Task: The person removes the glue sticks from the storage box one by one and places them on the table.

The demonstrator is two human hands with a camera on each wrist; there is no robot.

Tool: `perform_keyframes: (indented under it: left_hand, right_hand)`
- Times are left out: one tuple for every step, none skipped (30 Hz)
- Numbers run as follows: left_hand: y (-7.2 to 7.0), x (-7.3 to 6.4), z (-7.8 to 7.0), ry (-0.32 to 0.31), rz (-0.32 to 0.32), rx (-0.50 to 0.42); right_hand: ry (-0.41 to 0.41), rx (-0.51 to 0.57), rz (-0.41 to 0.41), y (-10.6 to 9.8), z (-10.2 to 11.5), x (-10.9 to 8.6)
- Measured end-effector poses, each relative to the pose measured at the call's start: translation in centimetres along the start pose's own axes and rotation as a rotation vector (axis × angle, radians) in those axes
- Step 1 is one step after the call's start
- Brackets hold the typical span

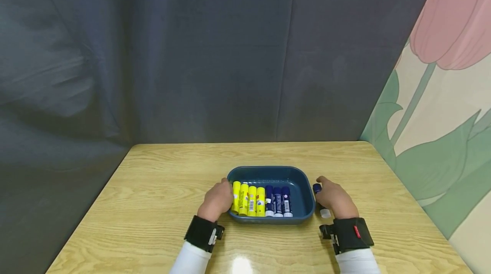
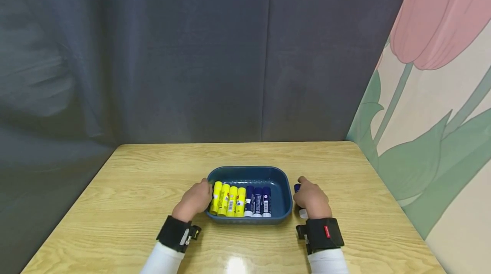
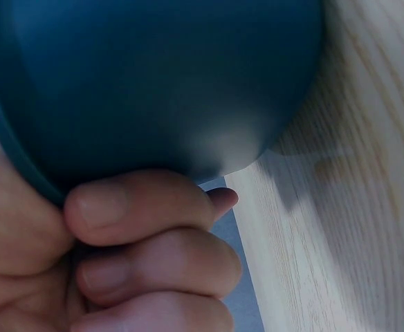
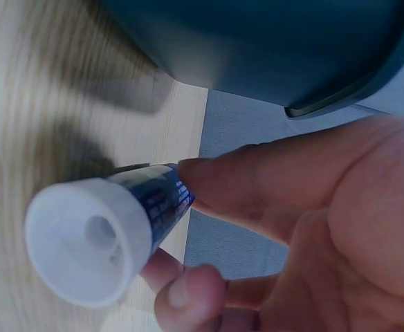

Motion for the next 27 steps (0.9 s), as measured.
perform_keyframes:
  left_hand:
    - [0.0,0.0,0.0,-0.001,0.002,0.000]
    - [0.0,0.0,0.0,-0.001,0.003,0.000]
    - [0.1,0.0,0.0,-0.001,0.005,-0.001]
    - [0.1,0.0,0.0,-0.003,0.008,-0.002]
    - [0.1,0.0,0.0,-0.005,0.010,-0.003]
    - [0.1,0.0,0.0,-0.006,0.012,-0.002]
    - [0.1,-0.1,0.0,-0.007,0.013,-0.003]
    - [0.1,-0.1,0.0,-0.008,0.012,-0.003]
    - [0.1,-0.1,0.0,-0.007,0.011,-0.003]
    - [0.0,-0.1,0.0,-0.007,0.011,-0.003]
    - [0.0,-0.1,0.0,-0.006,0.009,-0.003]
    - [0.0,-0.1,0.0,-0.005,0.007,-0.004]
    - [0.0,-0.1,-0.1,-0.004,0.006,-0.006]
    - [-0.1,-0.1,-0.1,-0.002,0.003,-0.008]
    - [-0.1,-0.2,-0.1,-0.001,0.002,-0.009]
    - [-0.1,-0.2,-0.1,0.000,0.001,-0.010]
    - [-0.1,-0.2,-0.1,0.000,0.000,-0.010]
    - [-0.1,-0.2,-0.1,0.001,0.000,-0.009]
    - [-0.1,-0.2,-0.1,0.001,-0.001,-0.009]
    - [-0.1,-0.2,-0.1,0.001,-0.001,-0.008]
    - [-0.1,-0.2,-0.2,0.000,0.000,-0.005]
    - [-0.1,-0.2,-0.2,-0.001,0.002,-0.002]
    - [-0.1,-0.2,-0.2,-0.004,0.003,0.002]
    - [-0.2,-0.2,-0.2,-0.003,0.002,0.007]
    - [-0.2,-0.2,-0.3,-0.004,0.001,0.011]
    - [-0.2,-0.2,-0.3,-0.005,0.000,0.016]
    - [-0.2,-0.2,-0.3,-0.005,-0.002,0.021]
  right_hand:
    - [-0.002,-0.002,0.000,0.0,0.0,0.0]
    - [-0.005,-0.004,0.001,0.0,0.0,-0.1]
    - [-0.007,-0.005,0.001,-0.1,0.0,-0.1]
    - [-0.011,-0.007,0.000,-0.1,0.0,-0.2]
    - [-0.012,-0.006,0.000,-0.2,0.1,-0.2]
    - [-0.012,-0.005,-0.001,-0.2,0.1,-0.3]
    - [-0.013,-0.007,-0.005,-0.3,0.2,-0.4]
    - [-0.014,-0.010,-0.009,-0.4,0.3,-0.5]
    - [-0.013,-0.010,-0.012,-0.5,0.4,-0.6]
    - [-0.011,-0.012,-0.016,-0.6,0.5,-0.7]
    - [-0.010,-0.011,-0.020,-0.7,0.5,-0.8]
    - [-0.009,-0.013,-0.026,-0.8,0.6,-0.9]
    - [-0.010,-0.018,-0.034,-0.9,0.8,-1.1]
    - [-0.013,-0.020,-0.041,-1.0,0.9,-1.2]
    - [-0.018,-0.023,-0.051,-1.1,1.0,-1.3]
    - [-0.026,-0.027,-0.062,-1.3,1.1,-1.4]
    - [-0.036,-0.030,-0.076,-1.4,1.3,-1.5]
    - [-0.048,-0.037,-0.093,-1.6,1.4,-1.6]
    - [-0.062,-0.041,-0.110,-1.7,1.6,-1.8]
    - [-0.075,-0.041,-0.125,-1.9,1.8,-1.9]
    - [-0.087,-0.041,-0.140,-2.0,2.1,-2.0]
    - [-0.099,-0.041,-0.154,-2.1,2.3,-2.2]
    - [-0.107,-0.041,-0.168,-2.3,2.5,-2.3]
    - [-0.115,-0.042,-0.184,-2.4,2.7,-2.5]
    - [-0.121,-0.040,-0.195,-2.5,2.9,-2.6]
    - [-0.125,-0.040,-0.209,-2.5,3.1,-2.7]
    - [-0.130,-0.039,-0.222,-2.5,3.3,-2.8]
Point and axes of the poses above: each hand's wrist, its own x-axis towards the middle knuckle, its own y-axis out of the palm, z = x × y, the point moved 7 cm from there along x, towards the middle knuckle, and after that the axes turned 8 degrees about z, right-handed, at the moved point
